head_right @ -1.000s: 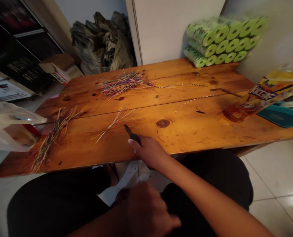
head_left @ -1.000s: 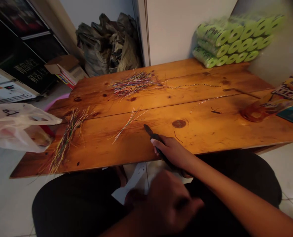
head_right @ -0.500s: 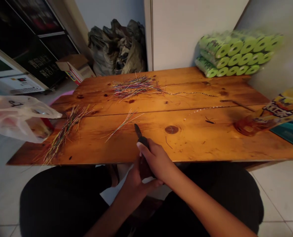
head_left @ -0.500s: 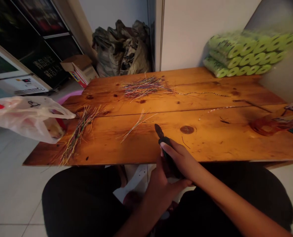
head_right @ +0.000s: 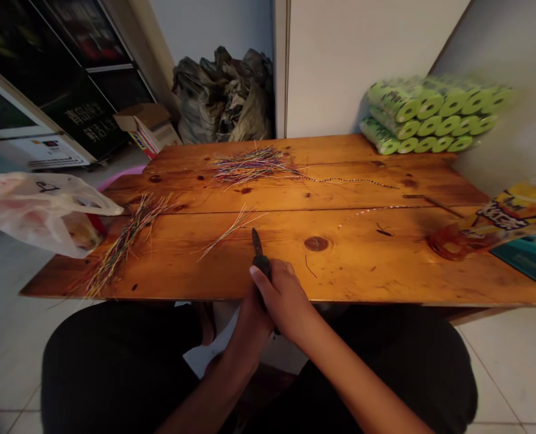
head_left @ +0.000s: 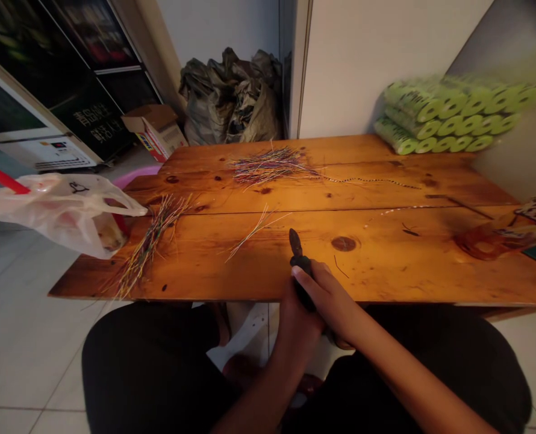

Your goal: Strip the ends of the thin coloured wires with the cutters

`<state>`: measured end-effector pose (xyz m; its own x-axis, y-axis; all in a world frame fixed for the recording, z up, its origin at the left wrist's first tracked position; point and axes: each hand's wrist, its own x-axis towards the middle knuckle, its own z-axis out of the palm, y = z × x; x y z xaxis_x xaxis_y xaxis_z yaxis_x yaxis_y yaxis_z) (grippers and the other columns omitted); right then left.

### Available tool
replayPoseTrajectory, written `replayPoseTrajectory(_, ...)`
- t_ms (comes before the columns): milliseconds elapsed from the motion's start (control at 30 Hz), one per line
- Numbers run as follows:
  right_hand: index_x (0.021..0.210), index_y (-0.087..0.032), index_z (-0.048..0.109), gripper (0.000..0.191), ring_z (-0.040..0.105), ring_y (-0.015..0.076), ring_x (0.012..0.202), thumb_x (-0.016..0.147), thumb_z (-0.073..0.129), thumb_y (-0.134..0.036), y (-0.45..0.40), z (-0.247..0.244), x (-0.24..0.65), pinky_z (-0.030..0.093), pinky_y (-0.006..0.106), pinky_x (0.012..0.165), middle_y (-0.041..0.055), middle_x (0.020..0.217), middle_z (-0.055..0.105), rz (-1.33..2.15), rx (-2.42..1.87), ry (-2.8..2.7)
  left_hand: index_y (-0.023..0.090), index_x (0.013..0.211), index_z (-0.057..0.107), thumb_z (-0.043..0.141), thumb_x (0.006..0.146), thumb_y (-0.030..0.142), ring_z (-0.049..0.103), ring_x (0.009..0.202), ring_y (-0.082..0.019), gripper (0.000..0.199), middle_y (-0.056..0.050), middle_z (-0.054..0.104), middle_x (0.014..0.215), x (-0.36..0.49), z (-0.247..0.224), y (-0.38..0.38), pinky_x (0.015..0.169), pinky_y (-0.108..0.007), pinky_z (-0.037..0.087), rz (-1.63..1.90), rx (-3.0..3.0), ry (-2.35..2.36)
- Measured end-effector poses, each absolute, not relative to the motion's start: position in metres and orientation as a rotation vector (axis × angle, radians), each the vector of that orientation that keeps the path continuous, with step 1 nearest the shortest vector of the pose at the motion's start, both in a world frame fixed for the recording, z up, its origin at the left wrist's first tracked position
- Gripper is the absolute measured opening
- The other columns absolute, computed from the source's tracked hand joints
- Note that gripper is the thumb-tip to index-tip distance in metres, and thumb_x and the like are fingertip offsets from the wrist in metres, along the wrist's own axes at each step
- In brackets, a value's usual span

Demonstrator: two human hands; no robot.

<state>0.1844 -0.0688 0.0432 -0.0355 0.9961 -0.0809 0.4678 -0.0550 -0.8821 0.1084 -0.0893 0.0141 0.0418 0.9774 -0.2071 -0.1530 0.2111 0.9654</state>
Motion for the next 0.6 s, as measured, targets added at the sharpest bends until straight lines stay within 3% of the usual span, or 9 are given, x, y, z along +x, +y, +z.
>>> replayPoseTrajectory(133, 0.081, -0.018, 0.052, 0.032, 0.053, 0.0229, 0.083, 0.082, 0.047, -0.05, -0.068, 0.044, 0.186, 0.04, 0.038, 0.078, 0.008, 0.085, 0.056, 1.257, -1.451, -1.536, 0.018, 0.102, 0.054, 0.067, 0.061, 0.016, 0.064, 0.095, -0.025, 0.043, -0.007, 0.066, 0.098, 0.105, 0.022, -0.089, 0.08, -0.036, 0.054, 1.095, 1.125, 1.2)
replayPoseTrajectory(267, 0.068, -0.019, 0.051, 0.032, 0.049, 0.0169, 0.066, 0.078, 0.054, -0.049, -0.066, 0.041, 0.186, 0.039, 0.031, 0.064, 0.0009, 0.066, 0.05, 1.496, -1.386, -1.517, 0.02, 0.096, 0.054, 0.062, 0.061, 0.009, 0.064, 0.09, -0.023, 0.038, -0.003, 0.065, 0.091, 0.101, 0.022, -0.09, 0.075, -0.032, 0.054, 1.145, 1.192, 1.124)
replayPoseTrajectory(400, 0.062, -0.019, 0.047, 0.033, 0.046, 0.0152, 0.062, 0.079, 0.052, -0.047, -0.066, 0.04, 0.182, 0.036, 0.03, 0.061, -0.0001, 0.063, 0.047, 1.375, -1.502, -1.527, 0.018, 0.098, 0.053, 0.062, 0.061, 0.009, 0.063, 0.092, -0.022, 0.039, -0.004, 0.064, 0.094, 0.101, 0.01, -0.092, 0.079, -0.031, 0.054, 1.174, 1.193, 1.086)
replayPoseTrajectory(600, 0.068, -0.016, 0.056, 0.038, 0.052, 0.0174, 0.064, 0.08, 0.05, -0.052, -0.067, 0.041, 0.18, 0.039, 0.031, 0.062, 0.0031, 0.064, 0.054, 1.308, -1.596, -1.537, 0.015, 0.107, 0.053, 0.061, 0.065, 0.013, 0.061, 0.103, -0.024, 0.043, -0.008, 0.064, 0.104, 0.105, 0.009, -0.095, 0.087, -0.033, 0.051, 1.133, 1.145, 1.081)
